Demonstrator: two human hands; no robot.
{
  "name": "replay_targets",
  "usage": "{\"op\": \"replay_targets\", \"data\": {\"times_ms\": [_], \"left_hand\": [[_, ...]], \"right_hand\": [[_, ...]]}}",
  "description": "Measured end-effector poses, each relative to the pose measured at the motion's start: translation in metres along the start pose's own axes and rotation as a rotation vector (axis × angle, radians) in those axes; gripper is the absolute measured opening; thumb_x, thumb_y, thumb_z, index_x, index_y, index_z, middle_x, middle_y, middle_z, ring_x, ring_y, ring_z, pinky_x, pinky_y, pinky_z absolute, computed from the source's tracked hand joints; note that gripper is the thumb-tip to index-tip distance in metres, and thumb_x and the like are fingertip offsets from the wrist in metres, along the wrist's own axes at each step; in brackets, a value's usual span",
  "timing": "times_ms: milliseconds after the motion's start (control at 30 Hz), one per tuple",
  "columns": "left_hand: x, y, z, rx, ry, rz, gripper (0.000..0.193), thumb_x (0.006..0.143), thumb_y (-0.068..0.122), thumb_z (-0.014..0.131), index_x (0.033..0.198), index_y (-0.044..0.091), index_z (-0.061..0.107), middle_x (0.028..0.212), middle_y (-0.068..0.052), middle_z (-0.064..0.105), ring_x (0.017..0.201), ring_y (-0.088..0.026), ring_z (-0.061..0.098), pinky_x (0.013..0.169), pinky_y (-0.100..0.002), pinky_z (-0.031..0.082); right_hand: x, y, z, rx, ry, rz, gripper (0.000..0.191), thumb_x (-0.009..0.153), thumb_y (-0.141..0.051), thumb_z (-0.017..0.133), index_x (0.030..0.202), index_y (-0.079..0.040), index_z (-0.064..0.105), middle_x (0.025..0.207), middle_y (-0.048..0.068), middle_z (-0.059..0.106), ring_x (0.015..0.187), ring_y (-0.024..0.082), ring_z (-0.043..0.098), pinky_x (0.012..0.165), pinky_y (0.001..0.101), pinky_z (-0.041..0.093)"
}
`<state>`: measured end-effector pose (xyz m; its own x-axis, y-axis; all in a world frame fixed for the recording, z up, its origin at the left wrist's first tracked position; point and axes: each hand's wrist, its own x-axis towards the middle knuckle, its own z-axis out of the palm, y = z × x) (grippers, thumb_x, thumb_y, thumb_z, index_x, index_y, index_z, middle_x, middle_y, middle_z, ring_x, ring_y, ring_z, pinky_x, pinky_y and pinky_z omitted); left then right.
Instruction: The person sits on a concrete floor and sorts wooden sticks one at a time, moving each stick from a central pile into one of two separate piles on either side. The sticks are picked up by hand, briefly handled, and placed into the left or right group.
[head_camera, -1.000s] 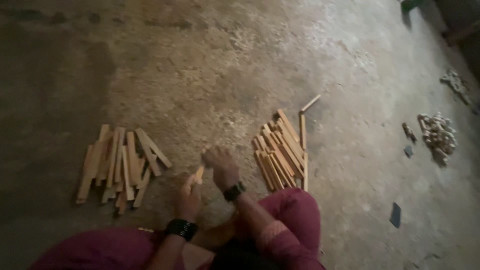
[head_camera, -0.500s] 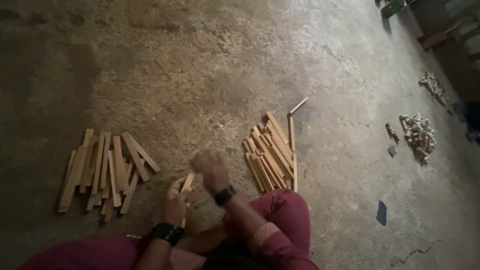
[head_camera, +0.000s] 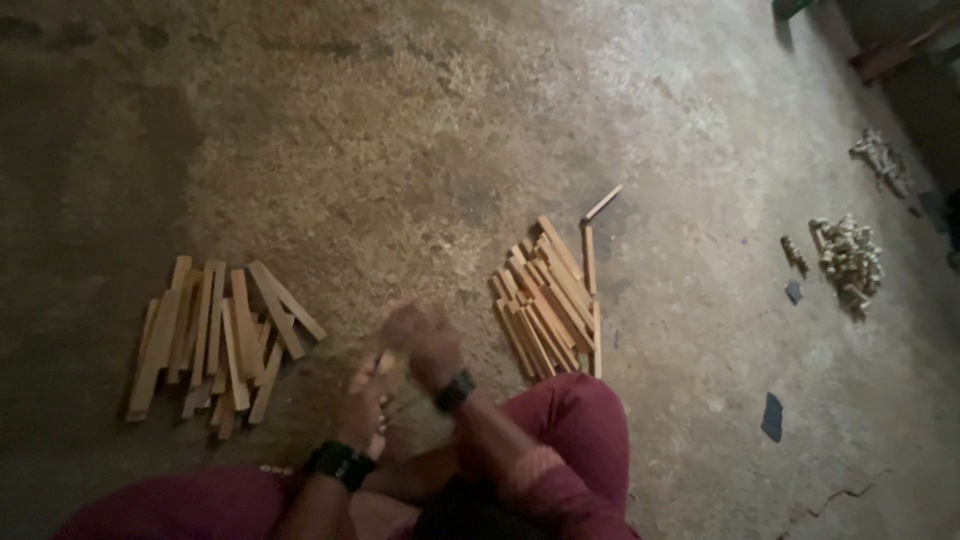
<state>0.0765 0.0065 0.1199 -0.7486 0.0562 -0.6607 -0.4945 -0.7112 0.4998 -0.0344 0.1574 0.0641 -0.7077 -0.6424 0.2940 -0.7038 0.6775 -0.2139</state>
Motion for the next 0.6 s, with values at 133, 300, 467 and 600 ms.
{"op": "replay_targets", "data": {"times_ms": [133, 300, 467, 600], "left_hand": [[0.010, -0.012, -0.013, 0.054, 0.013, -0.005, 0.049, 0.099, 0.039, 0.052, 0.142, 0.018, 0.056, 0.065, 0.004, 0.042, 0.047, -0.010, 0.035, 0.040, -0.027, 0.030], [0.025, -0.016, -0.020, -0.101, 0.226, -0.183, 0.085, 0.102, 0.070, 0.042, 0.149, 0.001, 0.025, 0.069, 0.000, 0.038, 0.049, -0.013, 0.030, 0.042, -0.028, 0.025], [0.024, -0.024, -0.027, 0.046, 0.151, -0.069, 0.068, 0.098, 0.063, 0.041, 0.152, 0.023, 0.050, 0.074, -0.002, 0.049, 0.053, -0.011, 0.034, 0.047, -0.027, 0.031], [0.038, -0.030, -0.034, -0.111, 0.230, -0.118, 0.066, 0.100, 0.059, 0.044, 0.155, 0.022, 0.049, 0.078, -0.001, 0.047, 0.056, -0.012, 0.035, 0.050, -0.027, 0.035]], "right_hand": [[0.001, -0.001, 0.001, -0.108, 0.078, 0.069, 0.055, 0.090, -0.005, 0.053, 0.138, -0.027, 0.067, 0.145, 0.002, 0.064, 0.142, 0.031, 0.053, 0.122, 0.0593, 0.026], [0.000, -0.016, 0.000, 0.109, -0.056, -0.246, 0.046, 0.092, -0.009, 0.052, 0.132, -0.026, 0.067, 0.144, -0.001, 0.066, 0.141, 0.028, 0.057, 0.124, 0.0660, 0.021], [0.006, -0.019, -0.003, -0.011, 0.059, 0.129, 0.044, 0.101, -0.005, 0.050, 0.132, -0.030, 0.069, 0.144, 0.000, 0.065, 0.139, 0.026, 0.056, 0.125, 0.0608, 0.020], [0.011, -0.017, -0.006, 0.142, 0.018, -0.156, 0.042, 0.105, -0.003, 0.052, 0.139, -0.023, 0.066, 0.145, -0.001, 0.064, 0.142, 0.027, 0.056, 0.130, 0.0629, 0.016]]}}
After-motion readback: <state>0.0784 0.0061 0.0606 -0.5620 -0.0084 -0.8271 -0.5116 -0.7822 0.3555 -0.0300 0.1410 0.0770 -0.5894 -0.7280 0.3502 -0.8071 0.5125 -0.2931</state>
